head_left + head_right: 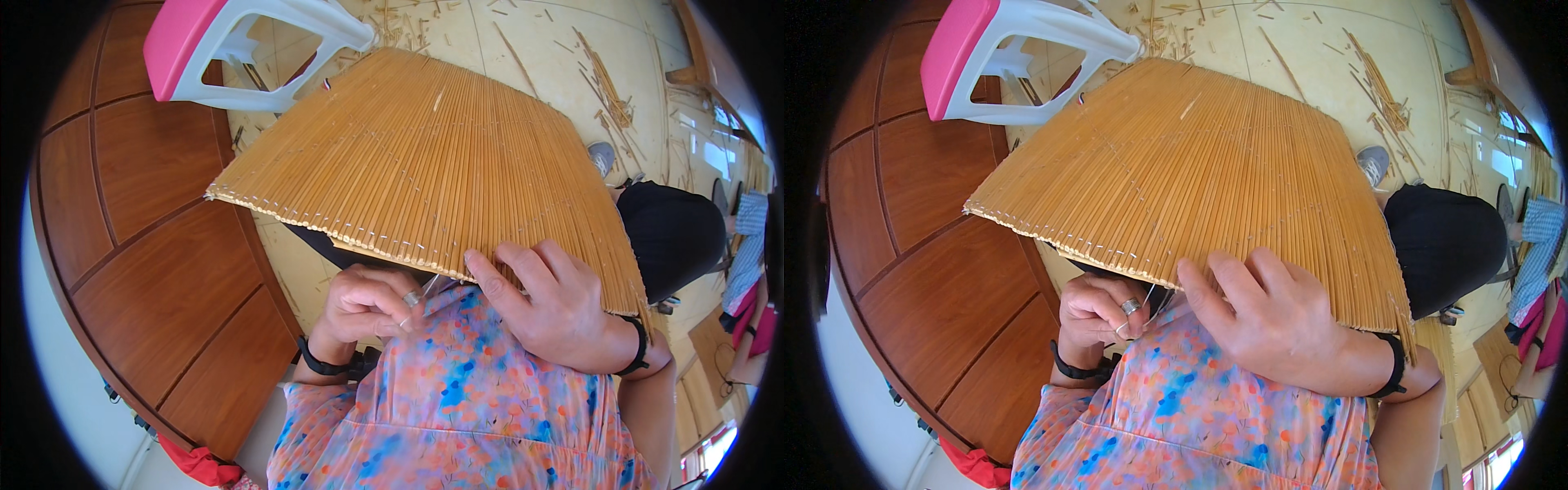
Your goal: The person binds bamboo strips together using a needle and thread while sitting on the floor.
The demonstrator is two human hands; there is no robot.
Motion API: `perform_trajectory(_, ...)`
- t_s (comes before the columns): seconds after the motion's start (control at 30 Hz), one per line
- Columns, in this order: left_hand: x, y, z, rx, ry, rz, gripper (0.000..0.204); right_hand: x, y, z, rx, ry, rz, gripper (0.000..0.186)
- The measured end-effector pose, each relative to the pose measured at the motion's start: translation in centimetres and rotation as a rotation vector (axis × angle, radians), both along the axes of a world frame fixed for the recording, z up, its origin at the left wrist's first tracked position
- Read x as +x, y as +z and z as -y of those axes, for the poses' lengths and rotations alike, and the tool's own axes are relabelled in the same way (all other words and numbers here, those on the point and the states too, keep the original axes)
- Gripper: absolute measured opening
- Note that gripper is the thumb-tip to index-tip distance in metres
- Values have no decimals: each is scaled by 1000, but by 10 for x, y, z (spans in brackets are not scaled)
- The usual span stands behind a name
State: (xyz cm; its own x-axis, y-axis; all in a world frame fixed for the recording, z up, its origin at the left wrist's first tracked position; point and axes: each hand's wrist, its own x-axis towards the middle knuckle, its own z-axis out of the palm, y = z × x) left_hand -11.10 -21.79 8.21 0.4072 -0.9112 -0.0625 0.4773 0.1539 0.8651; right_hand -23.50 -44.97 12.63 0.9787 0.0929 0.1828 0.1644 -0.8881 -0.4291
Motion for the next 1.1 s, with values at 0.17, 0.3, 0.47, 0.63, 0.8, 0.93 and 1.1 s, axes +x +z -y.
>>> perform_trajectory(0.17, 1, -1, -4, 22, -38, -5, 15, -1, -1, -2, 30, -8, -34, 41)
perform_trajectory(0.3, 5, 4, 0, 30, -41, 50, 12, 2, 0, 3, -28, 43, -16, 43)
perform_trajectory(0.47, 4, 17, 14, 43, -25, 160, 13, 2, 8, 8, -90, 94, 28, 45)
perform_trajectory(0.63, 15, 37, 25, 31, -16, 417, 8, 4, 13, 18, -171, 113, 57, 45)
perform_trajectory(0.8, 20, 42, 8, 78, 660, 456, 3, 8, 21, 31, -189, -3, 79, 41)
perform_trajectory(0.93, 56, 28, -13, 195, 1198, 380, 1, -1, 16, 32, -204, -8, 133, 38)
perform_trajectory(1.1, 92, -13, -17, 92, 1222, 63, 8, -17, 1, 30, -252, -5, 188, 39)
